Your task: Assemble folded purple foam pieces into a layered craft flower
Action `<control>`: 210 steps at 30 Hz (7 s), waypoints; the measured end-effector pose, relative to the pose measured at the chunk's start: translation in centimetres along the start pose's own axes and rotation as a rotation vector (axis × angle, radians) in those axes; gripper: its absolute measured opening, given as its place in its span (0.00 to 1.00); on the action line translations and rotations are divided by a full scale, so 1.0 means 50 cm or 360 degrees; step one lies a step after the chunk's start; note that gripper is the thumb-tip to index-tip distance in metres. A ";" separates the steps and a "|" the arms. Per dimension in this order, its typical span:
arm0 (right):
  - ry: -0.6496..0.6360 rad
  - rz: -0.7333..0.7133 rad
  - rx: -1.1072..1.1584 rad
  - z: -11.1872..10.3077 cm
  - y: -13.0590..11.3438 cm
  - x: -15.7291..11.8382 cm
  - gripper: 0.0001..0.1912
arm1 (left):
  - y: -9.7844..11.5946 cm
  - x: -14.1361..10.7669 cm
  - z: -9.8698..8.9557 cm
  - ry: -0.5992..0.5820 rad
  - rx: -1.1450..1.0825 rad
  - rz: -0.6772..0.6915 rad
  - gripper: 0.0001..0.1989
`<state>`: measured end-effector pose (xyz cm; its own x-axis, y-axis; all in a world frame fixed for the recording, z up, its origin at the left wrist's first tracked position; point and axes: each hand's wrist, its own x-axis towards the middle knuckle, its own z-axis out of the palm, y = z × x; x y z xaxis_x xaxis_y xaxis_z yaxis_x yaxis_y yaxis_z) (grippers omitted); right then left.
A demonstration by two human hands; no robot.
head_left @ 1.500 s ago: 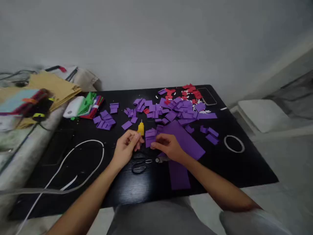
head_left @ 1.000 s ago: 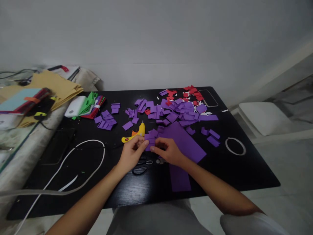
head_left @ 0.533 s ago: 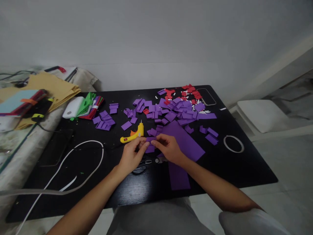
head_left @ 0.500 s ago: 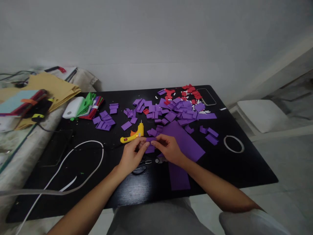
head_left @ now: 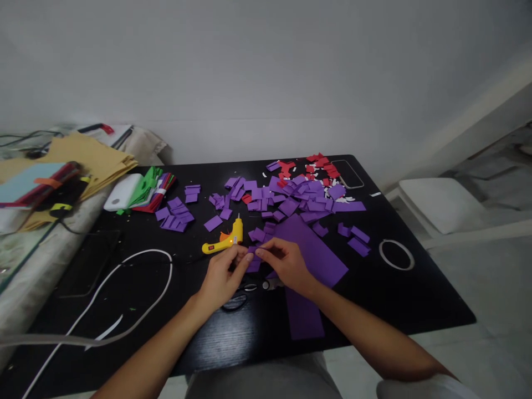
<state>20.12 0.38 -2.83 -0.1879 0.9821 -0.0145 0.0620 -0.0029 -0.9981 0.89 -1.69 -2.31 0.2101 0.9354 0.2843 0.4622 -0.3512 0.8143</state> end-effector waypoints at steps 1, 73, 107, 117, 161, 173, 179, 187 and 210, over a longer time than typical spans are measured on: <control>-0.0006 0.0015 0.0016 0.001 0.002 0.000 0.14 | 0.000 -0.001 0.000 0.0003 0.0016 0.0003 0.11; -0.0047 0.0124 0.0242 -0.007 0.018 0.024 0.14 | -0.023 0.018 -0.002 0.0123 -0.0310 -0.0255 0.11; -0.0079 0.0257 0.0685 -0.015 0.004 0.034 0.24 | -0.032 0.016 -0.002 0.0090 0.0098 0.0159 0.28; -0.0233 0.0463 0.1029 -0.020 -0.001 0.040 0.20 | -0.028 0.013 -0.001 0.0175 -0.0103 -0.0048 0.21; -0.0352 0.0494 0.0863 -0.017 0.008 0.042 0.22 | -0.075 0.089 -0.264 0.0233 0.0814 -0.0291 0.24; 0.0166 0.0239 0.0771 -0.038 0.011 0.064 0.32 | -0.116 0.117 -0.283 0.0187 0.1020 -0.0231 0.13; 0.0398 0.0075 0.0568 -0.108 -0.030 0.088 0.34 | -0.037 0.085 -0.206 0.0091 0.0744 -0.0123 0.26; -0.0139 -0.0149 -0.1171 -0.169 -0.063 0.025 0.18 | 0.004 -0.019 -0.081 -0.0658 0.0396 0.0403 0.15; -0.0818 -0.0301 -0.0752 -0.194 -0.289 0.055 0.07 | 0.092 0.059 -0.151 -0.0002 0.0111 0.0352 0.07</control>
<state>28.24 4.94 12.16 -0.6674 0.7446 0.0131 0.3784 0.3542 -0.8552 -2.89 -0.22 6.11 0.3137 0.8354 0.4513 0.4632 -0.5496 0.6953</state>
